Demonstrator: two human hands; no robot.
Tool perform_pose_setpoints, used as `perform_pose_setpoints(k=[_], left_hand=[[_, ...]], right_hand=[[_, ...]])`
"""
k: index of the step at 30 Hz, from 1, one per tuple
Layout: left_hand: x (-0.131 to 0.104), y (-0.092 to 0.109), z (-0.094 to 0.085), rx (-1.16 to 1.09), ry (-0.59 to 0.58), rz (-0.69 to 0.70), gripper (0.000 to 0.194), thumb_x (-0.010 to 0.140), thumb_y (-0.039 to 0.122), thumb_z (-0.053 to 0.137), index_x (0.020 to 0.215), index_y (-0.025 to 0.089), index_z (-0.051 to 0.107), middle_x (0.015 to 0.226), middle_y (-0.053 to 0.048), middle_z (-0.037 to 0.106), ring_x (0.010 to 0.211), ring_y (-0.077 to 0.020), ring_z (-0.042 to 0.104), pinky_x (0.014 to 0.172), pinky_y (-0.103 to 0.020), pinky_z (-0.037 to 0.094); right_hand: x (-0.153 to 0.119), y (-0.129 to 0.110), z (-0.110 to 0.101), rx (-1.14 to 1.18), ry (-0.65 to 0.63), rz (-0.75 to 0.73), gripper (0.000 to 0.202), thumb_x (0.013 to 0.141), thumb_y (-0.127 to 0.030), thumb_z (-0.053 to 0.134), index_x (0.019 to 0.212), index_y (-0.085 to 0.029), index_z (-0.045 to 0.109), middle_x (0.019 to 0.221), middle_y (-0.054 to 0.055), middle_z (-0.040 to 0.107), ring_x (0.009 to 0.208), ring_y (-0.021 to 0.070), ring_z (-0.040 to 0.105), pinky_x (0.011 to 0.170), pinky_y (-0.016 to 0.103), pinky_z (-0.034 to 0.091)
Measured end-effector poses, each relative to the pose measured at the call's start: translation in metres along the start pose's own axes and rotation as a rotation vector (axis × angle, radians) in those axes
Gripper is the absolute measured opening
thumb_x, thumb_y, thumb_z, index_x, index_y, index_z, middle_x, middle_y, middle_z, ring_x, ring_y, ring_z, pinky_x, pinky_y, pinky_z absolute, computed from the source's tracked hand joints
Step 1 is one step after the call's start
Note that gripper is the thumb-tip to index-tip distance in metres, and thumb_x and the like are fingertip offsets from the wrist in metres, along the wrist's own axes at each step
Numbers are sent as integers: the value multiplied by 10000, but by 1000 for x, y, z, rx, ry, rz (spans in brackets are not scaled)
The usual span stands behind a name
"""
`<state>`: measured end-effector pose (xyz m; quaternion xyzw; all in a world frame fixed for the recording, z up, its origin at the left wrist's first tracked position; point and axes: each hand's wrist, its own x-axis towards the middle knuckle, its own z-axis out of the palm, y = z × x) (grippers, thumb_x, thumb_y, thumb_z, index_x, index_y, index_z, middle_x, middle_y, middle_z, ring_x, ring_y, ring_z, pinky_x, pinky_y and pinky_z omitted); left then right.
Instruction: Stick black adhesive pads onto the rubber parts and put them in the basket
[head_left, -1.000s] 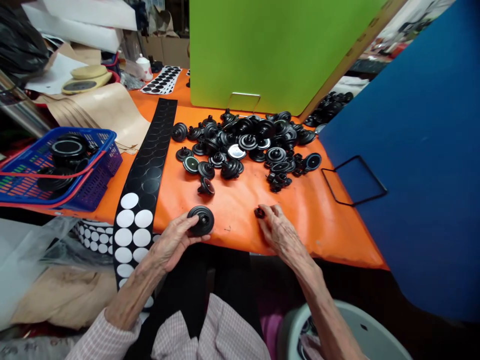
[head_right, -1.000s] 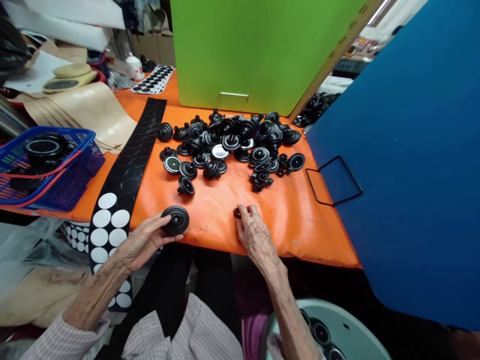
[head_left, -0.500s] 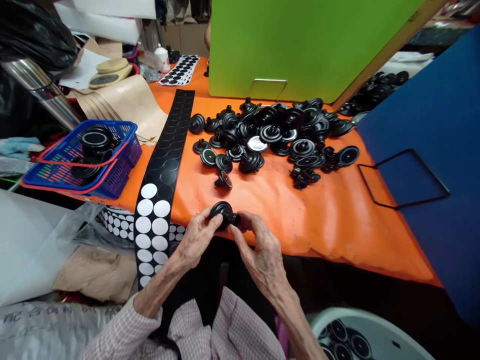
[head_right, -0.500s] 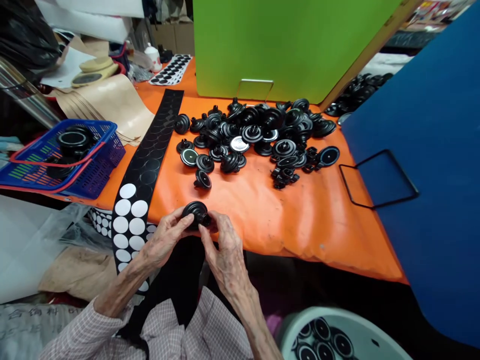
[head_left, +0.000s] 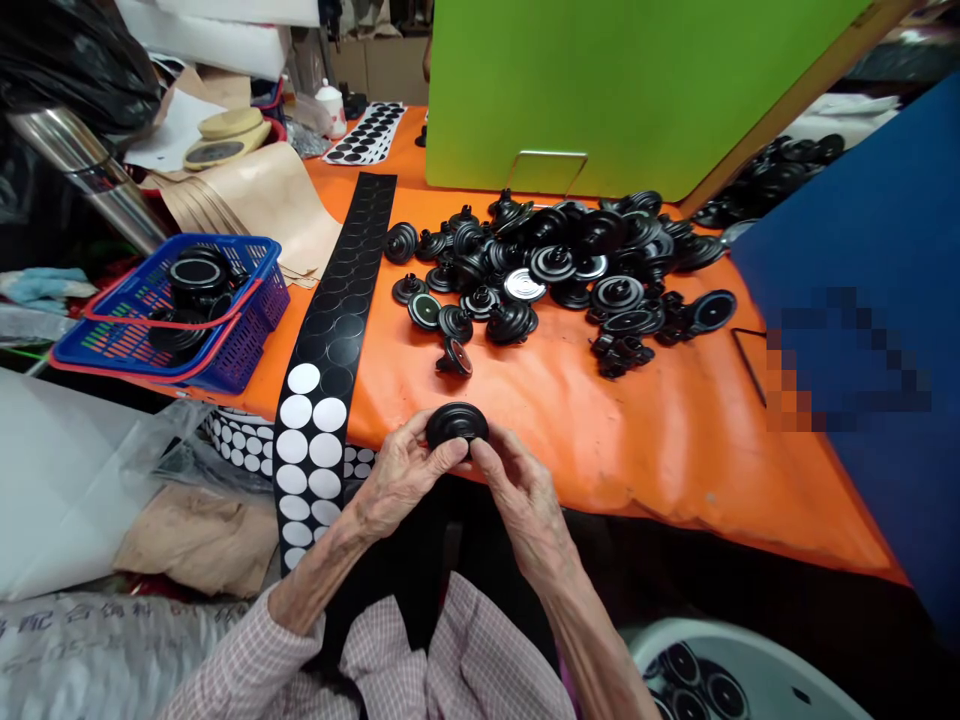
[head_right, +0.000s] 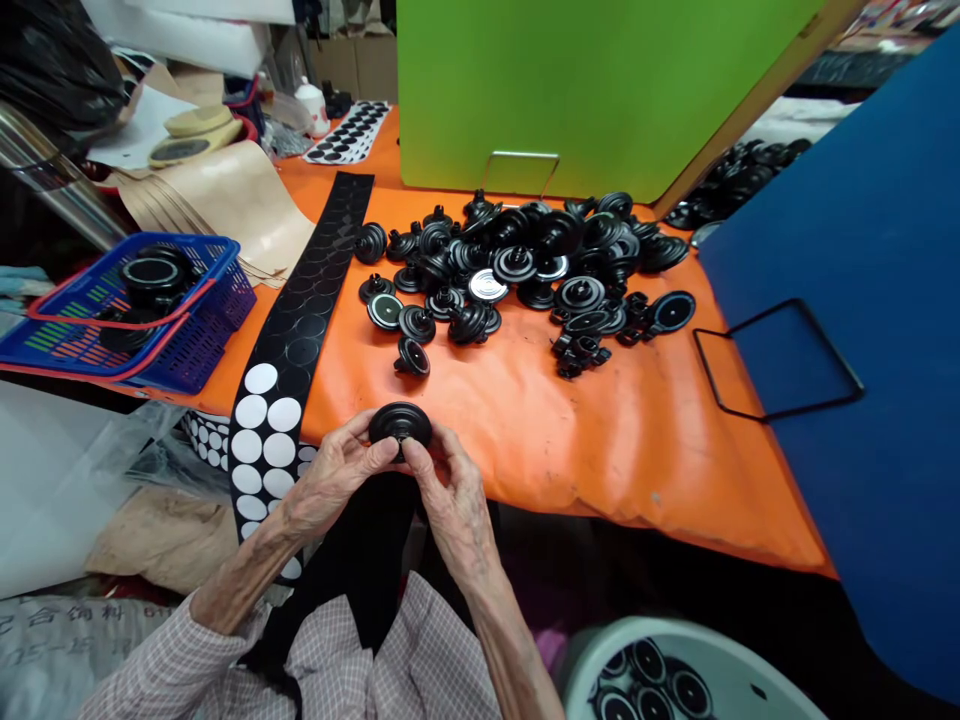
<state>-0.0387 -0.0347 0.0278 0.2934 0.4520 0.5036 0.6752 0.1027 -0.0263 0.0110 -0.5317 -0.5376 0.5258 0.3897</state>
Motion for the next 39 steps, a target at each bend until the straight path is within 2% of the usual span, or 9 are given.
perform_pose_setpoints(k=[8, 15, 18, 25, 27, 30, 33, 36, 39], left_hand=[[-7, -7, -7, 161, 80, 152, 352, 815, 342, 665, 1107, 151, 618, 1139, -97, 670, 979, -233, 657, 822, -303, 537], [2, 4, -16, -55, 16, 4, 414, 841, 464, 608, 1074, 125, 657, 1098, -126, 682, 994, -253, 647, 807, -345, 544], [3, 5, -19, -86, -2, -17, 421, 833, 465, 621, 1086, 130, 664, 1075, -123, 691, 982, -247, 651, 803, -339, 540], [12, 13, -9, 66, 109, -5, 477, 734, 455, 720, 1081, 134, 653, 1075, -106, 689, 957, -235, 649, 793, -321, 549], [22, 15, -7, 149, 144, 10, 507, 697, 458, 746, 1077, 137, 650, 1088, -103, 682, 960, -248, 644, 758, -325, 561], [38, 16, -10, 306, 223, 36, 553, 669, 438, 770, 1133, 175, 625, 1111, -94, 670, 967, -262, 640, 735, -324, 555], [50, 21, -21, 527, 342, 108, 530, 653, 401, 786, 1130, 225, 636, 1030, -77, 678, 1036, -289, 609, 886, -353, 485], [55, 33, -30, 752, 464, 252, 395, 678, 381, 759, 1035, 230, 681, 1019, -89, 643, 1124, -328, 540, 1037, -389, 347], [57, 41, -30, 930, 576, 446, 329, 730, 375, 708, 1006, 199, 684, 1043, -119, 596, 1099, -338, 515, 1043, -424, 318]], right_hand=[[2, -1, 19, 212, -45, 38, 318, 810, -504, 611, 965, -230, 565, 989, 32, 645, 942, 187, 614, 816, 328, 555], [11, 0, 17, 121, -80, 3, 396, 906, -561, 427, 984, -227, 623, 1017, 37, 677, 984, 206, 612, 907, 366, 504], [14, -1, 18, 89, -80, -23, 380, 895, -539, 467, 1072, -241, 623, 1107, 41, 677, 1060, 216, 605, 958, 380, 479], [21, -9, 20, 87, -84, -13, 404, 852, -516, 543, 1111, -210, 594, 1038, 69, 689, 918, 198, 659, 810, 346, 547], [32, -8, 4, -76, 10, -53, 454, 873, -525, 491, 1172, -193, 571, 1068, 96, 671, 890, 202, 651, 780, 356, 545], [59, -2, -43, -441, 267, -155, 442, 887, -486, 445, 1158, -159, 566, 1072, 135, 645, 875, 221, 628, 779, 381, 526], [89, 11, -98, -910, 513, -206, 334, 873, -355, 404, 1088, -161, 570, 1095, 158, 606, 965, 254, 583, 853, 413, 482], [115, 26, -131, -973, 527, -171, 295, 823, -334, 452, 1024, -153, 568, 1004, 167, 597, 957, 304, 554, 846, 473, 450], [122, 31, -136, -1056, 513, -173, 298, 818, -323, 458, 1017, -124, 554, 985, 190, 586, 925, 329, 548, 796, 487, 445]])
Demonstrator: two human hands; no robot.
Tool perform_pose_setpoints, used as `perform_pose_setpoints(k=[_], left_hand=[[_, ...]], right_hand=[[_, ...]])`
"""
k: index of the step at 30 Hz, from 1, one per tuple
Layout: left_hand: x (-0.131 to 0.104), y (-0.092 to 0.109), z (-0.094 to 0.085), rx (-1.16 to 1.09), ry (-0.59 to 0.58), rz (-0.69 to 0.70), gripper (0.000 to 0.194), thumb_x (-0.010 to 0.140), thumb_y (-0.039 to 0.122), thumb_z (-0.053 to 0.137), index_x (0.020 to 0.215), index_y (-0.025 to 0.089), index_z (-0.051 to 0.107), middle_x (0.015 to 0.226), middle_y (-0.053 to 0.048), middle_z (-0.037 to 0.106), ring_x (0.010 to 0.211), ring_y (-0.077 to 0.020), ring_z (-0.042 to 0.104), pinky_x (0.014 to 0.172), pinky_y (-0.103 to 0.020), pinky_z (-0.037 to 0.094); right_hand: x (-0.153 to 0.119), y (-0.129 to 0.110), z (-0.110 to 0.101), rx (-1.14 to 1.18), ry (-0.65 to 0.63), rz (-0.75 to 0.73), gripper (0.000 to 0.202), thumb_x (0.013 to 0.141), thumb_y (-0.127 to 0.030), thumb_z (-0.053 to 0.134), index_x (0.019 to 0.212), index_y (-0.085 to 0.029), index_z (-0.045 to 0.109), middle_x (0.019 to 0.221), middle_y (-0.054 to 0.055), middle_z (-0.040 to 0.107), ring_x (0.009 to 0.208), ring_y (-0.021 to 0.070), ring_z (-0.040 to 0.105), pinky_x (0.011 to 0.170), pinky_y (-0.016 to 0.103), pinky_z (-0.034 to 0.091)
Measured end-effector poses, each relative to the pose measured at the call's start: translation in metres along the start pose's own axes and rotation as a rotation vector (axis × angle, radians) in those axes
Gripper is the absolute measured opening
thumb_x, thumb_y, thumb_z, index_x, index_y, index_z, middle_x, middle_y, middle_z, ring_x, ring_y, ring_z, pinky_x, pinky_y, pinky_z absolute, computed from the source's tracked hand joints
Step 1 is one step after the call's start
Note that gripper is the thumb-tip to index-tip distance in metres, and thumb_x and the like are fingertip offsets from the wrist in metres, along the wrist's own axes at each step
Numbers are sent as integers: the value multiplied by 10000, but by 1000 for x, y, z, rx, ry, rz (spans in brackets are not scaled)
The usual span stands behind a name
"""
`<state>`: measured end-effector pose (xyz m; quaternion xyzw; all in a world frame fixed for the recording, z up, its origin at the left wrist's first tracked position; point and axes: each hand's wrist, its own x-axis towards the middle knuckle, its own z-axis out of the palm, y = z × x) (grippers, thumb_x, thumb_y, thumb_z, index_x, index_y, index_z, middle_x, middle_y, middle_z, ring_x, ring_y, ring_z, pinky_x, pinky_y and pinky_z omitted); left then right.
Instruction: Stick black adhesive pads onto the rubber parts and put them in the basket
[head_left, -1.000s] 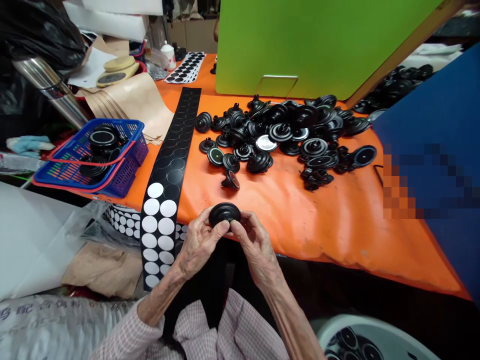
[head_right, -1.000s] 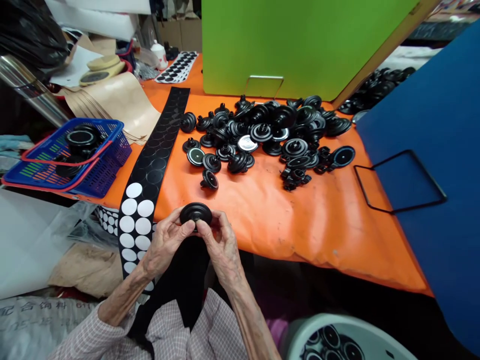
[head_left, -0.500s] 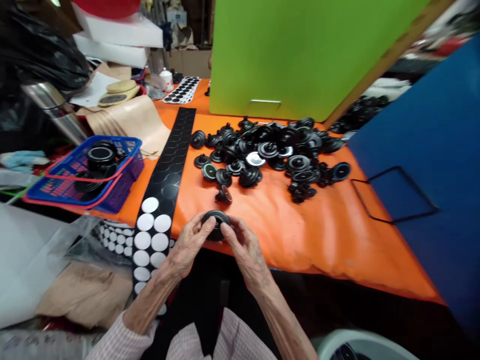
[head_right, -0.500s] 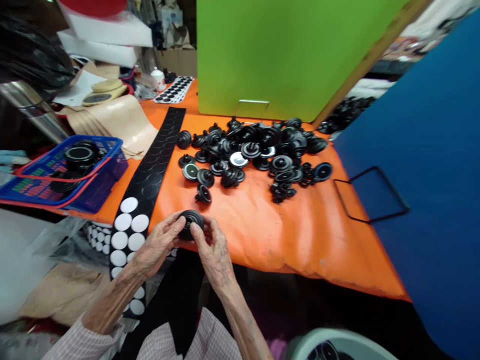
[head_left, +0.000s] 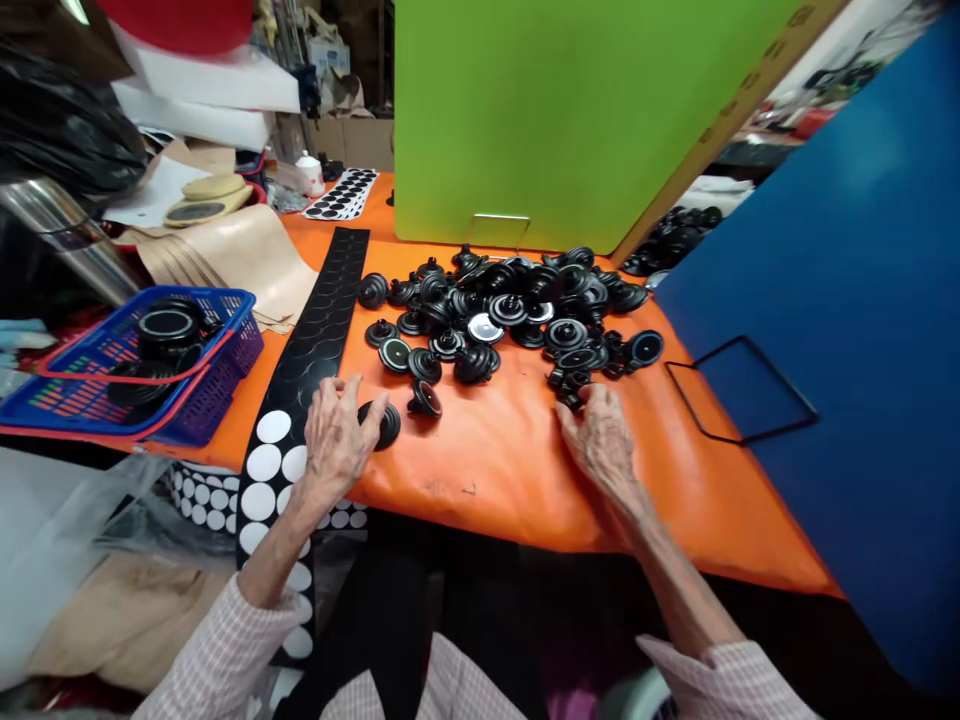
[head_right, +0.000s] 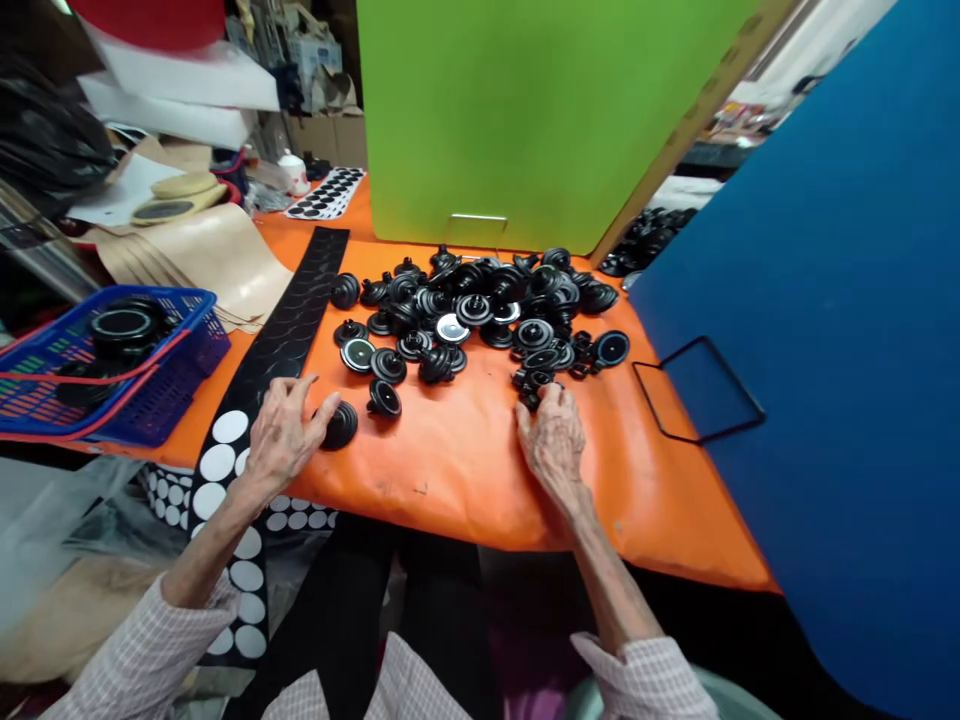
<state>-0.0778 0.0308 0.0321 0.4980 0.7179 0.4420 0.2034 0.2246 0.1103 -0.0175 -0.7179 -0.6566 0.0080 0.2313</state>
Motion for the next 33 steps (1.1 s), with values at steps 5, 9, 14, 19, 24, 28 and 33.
perform_pose_setpoints(k=[5, 9, 14, 19, 24, 28, 33], left_hand=[[-16, 2, 20, 376, -23, 341, 190, 843, 218, 538, 974, 156, 661, 913, -107, 610, 907, -271, 523, 887, -430, 434], [-31, -7, 27, 482, -30, 474, 195, 847, 161, 508, 979, 144, 651, 967, -123, 624, 917, -261, 509, 834, -412, 475], [-38, 0, 17, 142, -63, 273, 208, 866, 203, 502, 1004, 155, 650, 977, -115, 648, 946, -246, 575, 891, -423, 475], [-48, 16, 15, -697, -453, -424, 416, 815, 424, 630, 1117, 139, 622, 1162, -134, 630, 957, -242, 628, 801, -379, 535], [-30, 7, 18, -1022, -376, -713, 99, 800, 196, 651, 854, 114, 640, 934, -87, 696, 815, -188, 653, 653, -311, 567], [-18, -2, 18, -1011, -230, -713, 43, 837, 133, 588, 797, 124, 604, 825, -49, 687, 703, -146, 645, 564, -265, 558], [-38, -1, 14, -1066, -335, -806, 80, 817, 174, 622, 866, 111, 625, 864, -78, 695, 706, -185, 678, 578, -300, 571]], right_hand=[[-25, -45, 1, 48, -27, -205, 348, 857, -360, 484, 1085, -112, 571, 1109, 213, 563, 1019, 345, 524, 857, 500, 434], [-42, -108, 19, 508, -206, -425, 355, 855, -373, 524, 1134, -163, 585, 1165, 162, 593, 1080, 306, 526, 954, 467, 412], [-49, -137, 20, 652, -231, -293, 338, 932, -337, 348, 905, -155, 632, 882, 120, 652, 863, 257, 600, 796, 408, 475], [-75, -117, -18, 874, -410, -207, 469, 975, -457, 275, 838, -180, 628, 717, 24, 649, 686, 162, 616, 619, 261, 505], [-48, -69, -17, 462, -115, -42, 357, 925, -413, 364, 935, -182, 635, 878, 101, 628, 779, 222, 587, 713, 357, 486], [-8, -32, 1, 342, -21, 6, 191, 826, -301, 463, 882, -172, 593, 958, 160, 574, 929, 297, 521, 816, 457, 413], [-17, -26, -10, 373, -242, -71, 221, 851, -398, 450, 739, -216, 507, 715, 42, 569, 690, 199, 538, 651, 323, 433]])
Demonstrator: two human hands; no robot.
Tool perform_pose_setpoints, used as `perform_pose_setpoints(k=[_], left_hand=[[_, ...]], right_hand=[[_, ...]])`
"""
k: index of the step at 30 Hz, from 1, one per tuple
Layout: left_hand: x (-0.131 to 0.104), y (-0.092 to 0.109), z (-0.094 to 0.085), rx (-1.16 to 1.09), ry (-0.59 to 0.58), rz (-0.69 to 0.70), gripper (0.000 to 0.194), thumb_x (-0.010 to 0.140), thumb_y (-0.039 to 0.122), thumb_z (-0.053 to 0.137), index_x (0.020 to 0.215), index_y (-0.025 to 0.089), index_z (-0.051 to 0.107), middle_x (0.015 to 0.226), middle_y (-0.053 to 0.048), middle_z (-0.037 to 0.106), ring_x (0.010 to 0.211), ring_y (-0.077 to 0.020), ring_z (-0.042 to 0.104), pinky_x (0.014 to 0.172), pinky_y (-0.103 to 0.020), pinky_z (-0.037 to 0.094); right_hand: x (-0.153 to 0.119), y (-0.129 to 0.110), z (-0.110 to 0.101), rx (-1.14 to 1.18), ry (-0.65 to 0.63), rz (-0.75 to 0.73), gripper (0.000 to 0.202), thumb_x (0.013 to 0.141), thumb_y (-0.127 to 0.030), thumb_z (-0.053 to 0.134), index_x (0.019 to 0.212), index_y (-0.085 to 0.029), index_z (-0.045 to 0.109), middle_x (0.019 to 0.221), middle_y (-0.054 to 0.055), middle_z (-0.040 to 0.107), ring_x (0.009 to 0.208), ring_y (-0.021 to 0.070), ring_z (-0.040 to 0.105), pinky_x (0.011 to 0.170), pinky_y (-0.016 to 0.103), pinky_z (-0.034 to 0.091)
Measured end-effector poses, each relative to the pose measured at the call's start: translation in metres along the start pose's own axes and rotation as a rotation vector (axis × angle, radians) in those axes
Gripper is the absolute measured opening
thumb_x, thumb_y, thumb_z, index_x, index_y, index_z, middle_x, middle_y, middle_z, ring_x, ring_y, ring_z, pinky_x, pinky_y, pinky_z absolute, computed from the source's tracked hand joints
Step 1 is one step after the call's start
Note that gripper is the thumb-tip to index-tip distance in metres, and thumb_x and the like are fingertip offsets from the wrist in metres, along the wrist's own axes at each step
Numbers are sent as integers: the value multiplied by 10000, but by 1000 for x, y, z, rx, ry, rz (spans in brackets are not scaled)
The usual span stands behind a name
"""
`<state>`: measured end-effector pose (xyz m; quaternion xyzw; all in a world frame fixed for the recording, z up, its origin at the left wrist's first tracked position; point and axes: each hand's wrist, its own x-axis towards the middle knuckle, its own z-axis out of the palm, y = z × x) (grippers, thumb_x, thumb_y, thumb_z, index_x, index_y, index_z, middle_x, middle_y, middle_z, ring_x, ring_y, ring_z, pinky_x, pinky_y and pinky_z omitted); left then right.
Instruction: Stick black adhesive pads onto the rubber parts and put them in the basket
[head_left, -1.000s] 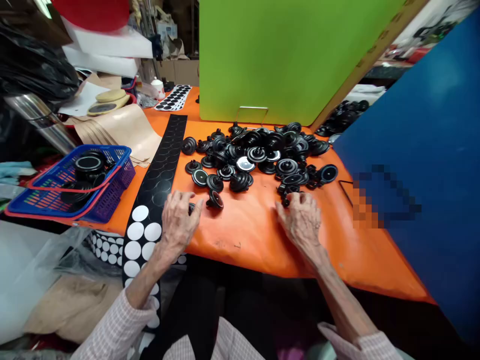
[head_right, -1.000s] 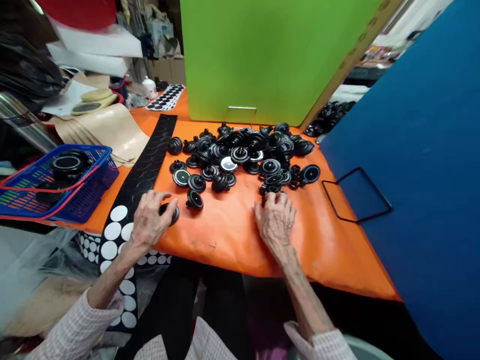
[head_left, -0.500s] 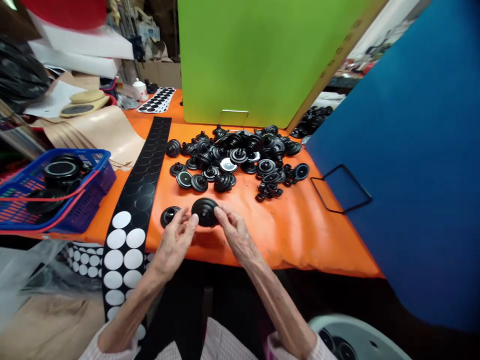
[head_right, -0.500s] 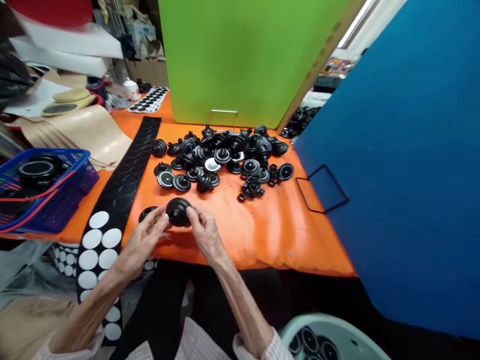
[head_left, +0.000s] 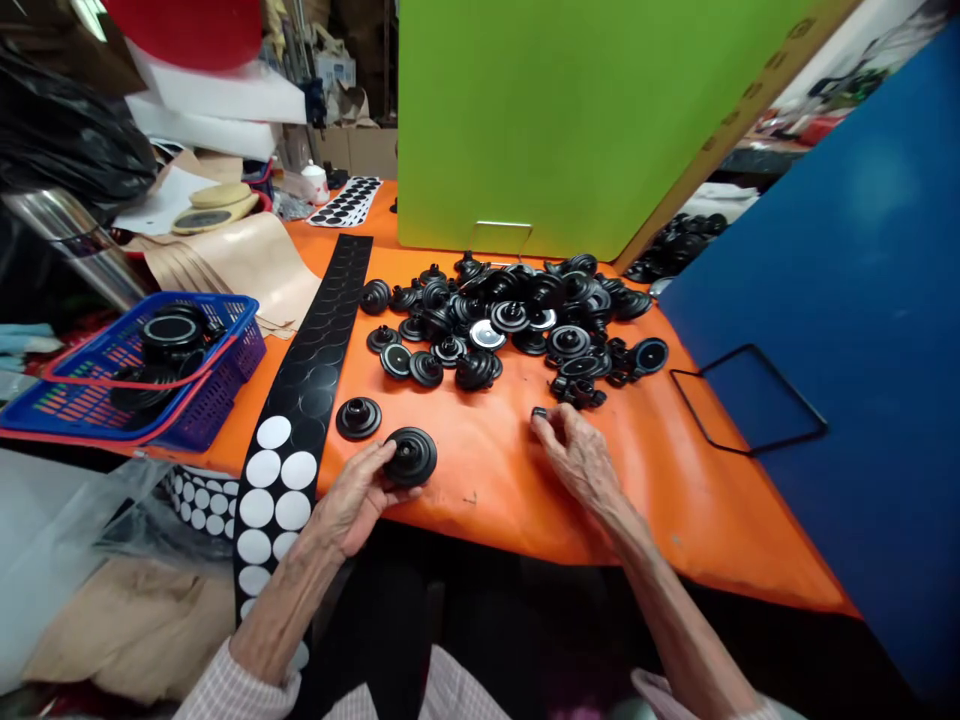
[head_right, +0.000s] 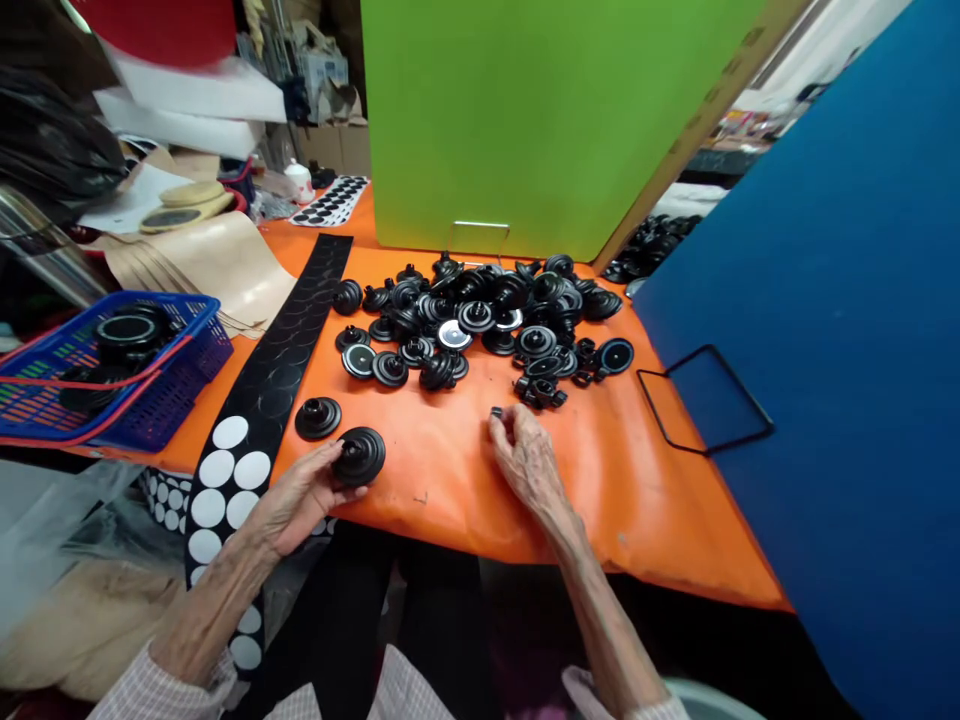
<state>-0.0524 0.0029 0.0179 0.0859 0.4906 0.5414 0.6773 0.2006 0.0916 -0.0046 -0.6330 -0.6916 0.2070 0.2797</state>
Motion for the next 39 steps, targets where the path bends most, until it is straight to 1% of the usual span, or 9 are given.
perform_pose_setpoints(k=[2, 4, 8, 13, 19, 24, 32, 35, 39], left_hand=[[-9, -3, -1, 8, -33, -9, 118, 808, 201, 639, 876, 105, 627, 869, -90, 698, 714, -202, 692, 566, -276, 556], [-14, -2, -2, 22, -57, 1, 131, 798, 218, 655, 866, 111, 623, 867, -88, 699, 707, -211, 699, 552, -260, 543], [-19, 0, -3, 57, -104, 21, 164, 786, 243, 671, 860, 102, 633, 894, -97, 698, 737, -227, 703, 559, -263, 542], [-22, -8, -2, 75, -111, 53, 198, 754, 242, 692, 875, 94, 639, 946, -99, 684, 817, -237, 687, 679, -350, 579], [-25, -18, 3, 204, -133, 135, 296, 726, 315, 723, 927, 118, 630, 935, -78, 671, 825, -207, 656, 729, -371, 571], [-24, -27, 3, 322, -120, 235, 329, 750, 350, 708, 1003, 154, 630, 929, -60, 681, 868, -189, 646, 809, -312, 527], [-24, -33, 3, 389, -178, 280, 328, 831, 389, 627, 1081, 177, 624, 1011, -69, 696, 923, -196, 661, 856, -304, 512], [-24, -31, 2, 369, -179, 256, 367, 786, 387, 687, 1062, 155, 617, 1062, -85, 680, 980, -204, 643, 859, -296, 511], [-27, -27, 1, 292, -228, 195, 406, 752, 354, 731, 1077, 141, 613, 1105, -97, 668, 989, -213, 641, 840, -312, 533]], right_hand=[[-12, -5, -5, 21, -235, -36, 296, 891, -447, 396, 734, -219, 503, 647, 6, 570, 596, 160, 534, 561, 268, 416], [-19, -7, -9, -75, -342, -96, 313, 910, -408, 367, 705, -219, 510, 620, 3, 572, 563, 147, 530, 527, 251, 400], [-26, 5, -11, -301, -196, -165, 238, 870, -228, 368, 716, -213, 549, 727, 83, 603, 651, 201, 548, 580, 308, 411], [-34, 11, -5, -312, -115, -189, 208, 872, -235, 394, 957, -212, 582, 956, 127, 600, 830, 249, 581, 671, 355, 469], [-69, -45, 11, 118, -73, -275, 208, 906, -325, 481, 1048, -208, 578, 872, 55, 600, 745, 179, 597, 704, 326, 518], [-99, -89, 31, 325, 5, -306, 215, 903, -248, 530, 1113, -231, 570, 913, 44, 597, 757, 156, 596, 715, 323, 540], [-106, -91, 48, 254, 58, -302, 256, 909, -231, 521, 1152, -243, 600, 989, 76, 582, 801, 176, 631, 715, 330, 571], [-111, -92, 48, 300, 10, -313, 310, 919, -232, 483, 1209, -273, 585, 1062, 84, 576, 888, 187, 638, 739, 333, 574], [-109, -92, 43, 436, -42, -115, 390, 903, -362, 518, 1281, -266, 526, 1165, 91, 572, 939, 193, 619, 838, 396, 548]])
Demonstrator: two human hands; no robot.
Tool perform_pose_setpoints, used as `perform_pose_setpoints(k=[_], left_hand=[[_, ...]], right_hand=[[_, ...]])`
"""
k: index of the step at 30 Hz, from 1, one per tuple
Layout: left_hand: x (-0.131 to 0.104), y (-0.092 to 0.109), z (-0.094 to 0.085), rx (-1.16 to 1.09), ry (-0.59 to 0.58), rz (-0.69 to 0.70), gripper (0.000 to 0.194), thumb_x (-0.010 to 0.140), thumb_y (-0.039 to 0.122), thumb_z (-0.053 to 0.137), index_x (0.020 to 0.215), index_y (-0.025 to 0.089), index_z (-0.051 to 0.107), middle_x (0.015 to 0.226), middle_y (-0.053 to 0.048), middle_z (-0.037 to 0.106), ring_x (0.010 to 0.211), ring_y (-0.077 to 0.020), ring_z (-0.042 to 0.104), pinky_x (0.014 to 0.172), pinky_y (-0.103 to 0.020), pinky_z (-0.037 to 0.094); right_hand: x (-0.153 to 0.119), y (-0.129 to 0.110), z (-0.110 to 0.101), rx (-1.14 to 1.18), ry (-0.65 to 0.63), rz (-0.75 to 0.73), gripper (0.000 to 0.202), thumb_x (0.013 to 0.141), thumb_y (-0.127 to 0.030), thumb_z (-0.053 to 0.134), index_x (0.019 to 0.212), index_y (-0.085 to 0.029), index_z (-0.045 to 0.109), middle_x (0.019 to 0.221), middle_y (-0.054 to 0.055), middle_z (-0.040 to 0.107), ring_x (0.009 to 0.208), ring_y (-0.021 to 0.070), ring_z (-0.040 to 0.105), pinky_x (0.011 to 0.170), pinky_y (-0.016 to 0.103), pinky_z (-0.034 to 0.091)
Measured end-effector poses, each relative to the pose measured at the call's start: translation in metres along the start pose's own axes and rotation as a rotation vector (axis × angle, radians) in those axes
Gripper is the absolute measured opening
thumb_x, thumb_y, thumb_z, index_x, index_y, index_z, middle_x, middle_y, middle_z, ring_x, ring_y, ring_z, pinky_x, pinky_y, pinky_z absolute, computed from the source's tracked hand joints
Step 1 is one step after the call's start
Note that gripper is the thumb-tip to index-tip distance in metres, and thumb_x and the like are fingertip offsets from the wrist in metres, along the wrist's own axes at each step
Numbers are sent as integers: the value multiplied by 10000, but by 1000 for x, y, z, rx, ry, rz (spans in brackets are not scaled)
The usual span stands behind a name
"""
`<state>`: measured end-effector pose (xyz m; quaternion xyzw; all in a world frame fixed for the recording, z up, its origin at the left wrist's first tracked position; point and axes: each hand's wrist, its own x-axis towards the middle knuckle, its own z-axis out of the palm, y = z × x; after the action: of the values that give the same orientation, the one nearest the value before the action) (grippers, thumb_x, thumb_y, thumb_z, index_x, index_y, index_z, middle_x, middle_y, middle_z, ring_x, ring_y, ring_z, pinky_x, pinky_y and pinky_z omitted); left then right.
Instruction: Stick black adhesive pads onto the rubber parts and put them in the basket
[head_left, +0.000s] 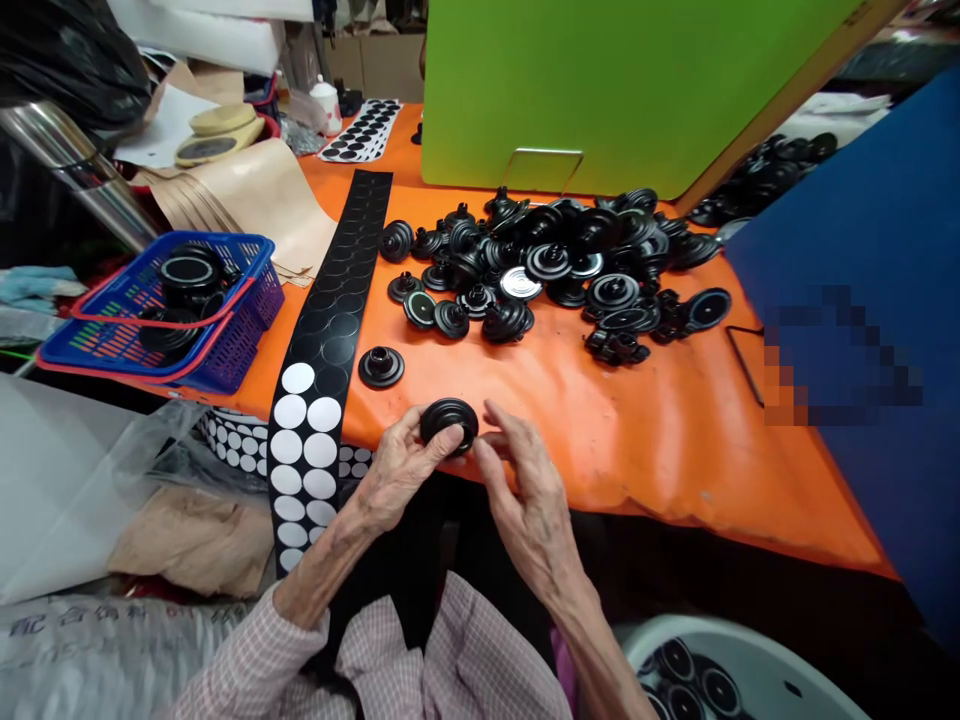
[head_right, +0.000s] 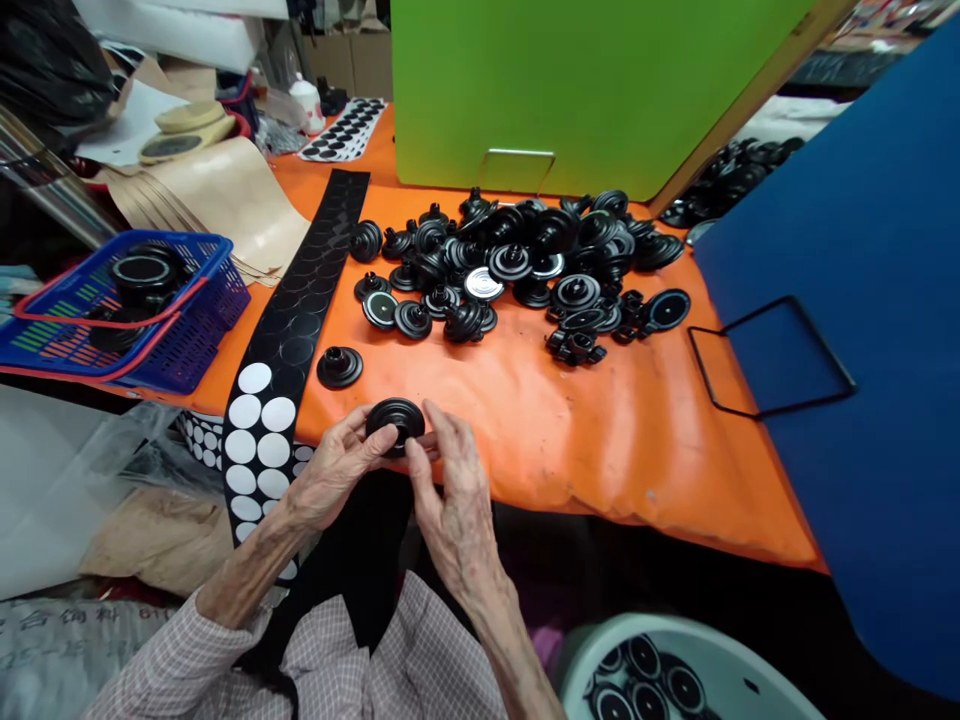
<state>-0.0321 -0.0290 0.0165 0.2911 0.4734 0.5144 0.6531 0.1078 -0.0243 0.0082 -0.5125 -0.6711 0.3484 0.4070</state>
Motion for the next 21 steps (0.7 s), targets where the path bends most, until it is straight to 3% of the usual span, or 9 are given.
perform_pose_setpoints(k=[3, 6, 12, 16, 21], left_hand=[[-2, 4, 0, -13, -48, 0, 379, 769, 358, 713, 1067, 139, 628, 1103, -102, 674, 976, -227, 650, 813, -331, 555], [-5, 7, 1, 18, -39, 31, 348, 753, 342, 727, 1023, 136, 650, 1068, -97, 691, 955, -227, 661, 806, -312, 552], [-3, 0, 8, 3, 26, 97, 279, 785, 324, 700, 1007, 161, 656, 1051, -73, 697, 985, -207, 652, 857, -277, 514], [4, 1, 12, -197, -68, 119, 263, 826, 304, 664, 1053, 198, 583, 1170, -53, 645, 1103, -190, 595, 963, -305, 456], [4, 7, 1, -254, -138, 75, 289, 795, 243, 701, 1033, 215, 540, 1128, -30, 640, 1133, -161, 561, 1023, -294, 391]], right_hand=[[5, 0, -1, 181, -48, 234, 441, 833, -504, 584, 1174, -223, 577, 1091, 90, 623, 936, 219, 624, 835, 419, 542], [6, -1, 4, 347, -123, 327, 377, 817, -523, 596, 1035, -215, 589, 1001, 61, 660, 921, 211, 634, 828, 378, 539], [7, 3, 9, 342, -75, 314, 406, 827, -551, 566, 1054, -215, 557, 1039, 68, 635, 963, 210, 606, 881, 384, 508], [15, 0, 5, 409, -42, 305, 535, 785, -551, 622, 1192, -224, 507, 1172, 86, 603, 1014, 216, 598, 899, 390, 507], [15, -9, 6, 414, -72, 286, 370, 793, -486, 647, 1045, -221, 588, 1034, 57, 641, 934, 201, 623, 889, 376, 511]])
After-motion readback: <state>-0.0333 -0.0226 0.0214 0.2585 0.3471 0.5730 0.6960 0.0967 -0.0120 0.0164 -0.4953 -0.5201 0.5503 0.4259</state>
